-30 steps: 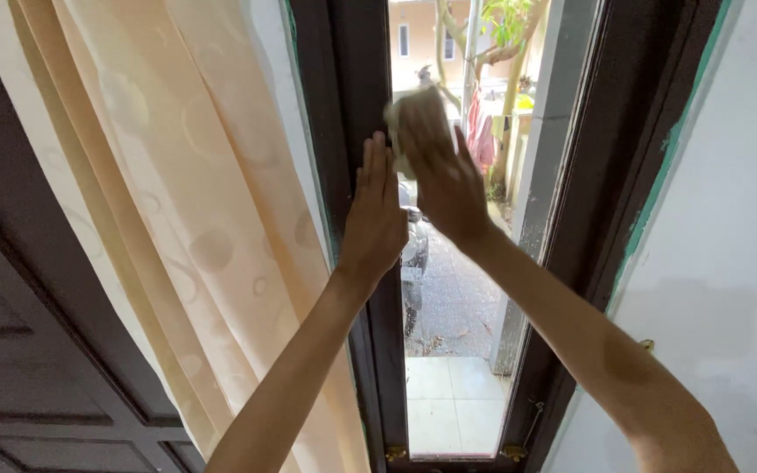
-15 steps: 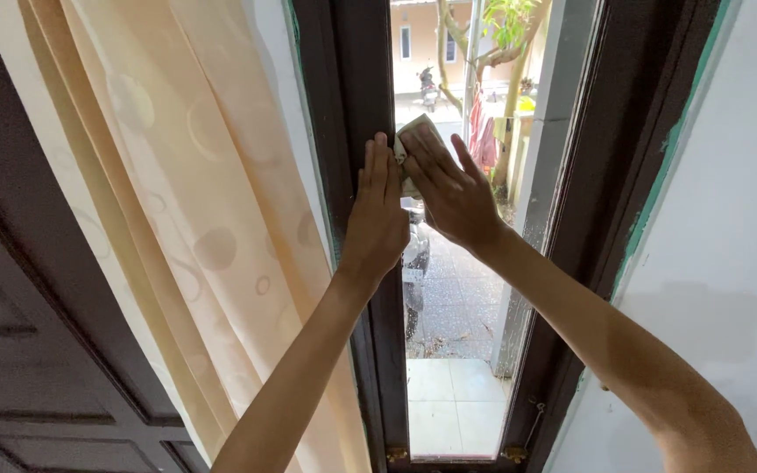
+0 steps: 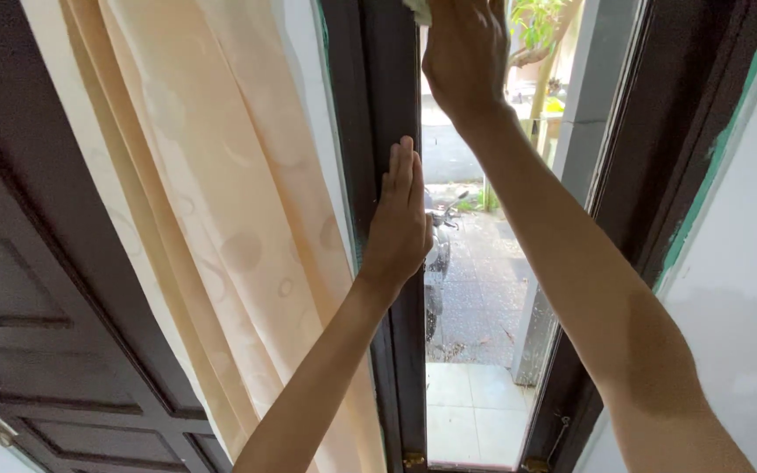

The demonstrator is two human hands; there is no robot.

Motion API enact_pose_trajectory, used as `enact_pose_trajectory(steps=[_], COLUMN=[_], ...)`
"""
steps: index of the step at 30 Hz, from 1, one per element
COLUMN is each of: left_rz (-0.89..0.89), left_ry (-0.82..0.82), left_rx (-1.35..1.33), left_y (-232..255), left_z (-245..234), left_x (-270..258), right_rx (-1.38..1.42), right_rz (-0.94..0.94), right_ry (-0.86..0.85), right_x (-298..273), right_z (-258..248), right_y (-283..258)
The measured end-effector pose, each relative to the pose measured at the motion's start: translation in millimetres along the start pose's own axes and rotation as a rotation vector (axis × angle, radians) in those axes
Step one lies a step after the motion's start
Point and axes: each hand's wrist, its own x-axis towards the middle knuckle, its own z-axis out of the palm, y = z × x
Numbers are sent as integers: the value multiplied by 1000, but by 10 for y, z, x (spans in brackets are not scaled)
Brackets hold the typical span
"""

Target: Sprays a window pane with cleaning solution and wipes it clean with a cloth.

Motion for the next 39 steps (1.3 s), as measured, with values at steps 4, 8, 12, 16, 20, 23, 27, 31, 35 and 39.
enact_pose_trajectory(steps=[4, 8, 12, 16, 20, 23, 27, 31, 35, 39], left_rz=[18, -28, 26, 40, 34, 13, 3, -16, 39, 99], left_ry=[36, 31, -17, -48, -18, -1, 28, 58, 44, 60], left_rx=[-16, -71, 369, 476, 398, 341, 284, 279, 476, 406], left_y=[16, 19, -122, -61, -112, -56, -49, -29, 141, 327], left_z=[-10, 37, 230, 140, 236, 217, 240, 299, 397, 523], left_x=[20, -12, -39, -29, -42, -41, -40, -31, -127, -207], right_rx=[10, 48, -171, -50, -95, -65, -172, -102, -264, -217], right_rz=[124, 119, -132, -236, -398, 116, 67, 56, -175, -160], right_ry=[-278, -396, -434, -535, -580, -646, -388, -576, -504, -812], right_x=[-513, -1404, -2115, -2600, -2547, -2202, -1264, -1173, -2552, -2977], right_z=[-200, -396, -755, -1110, -1124, -980, -1019, -1132, -1011, -1621], right_y=[-174, -290, -410, -463, -120, 371, 906, 800, 679, 94])
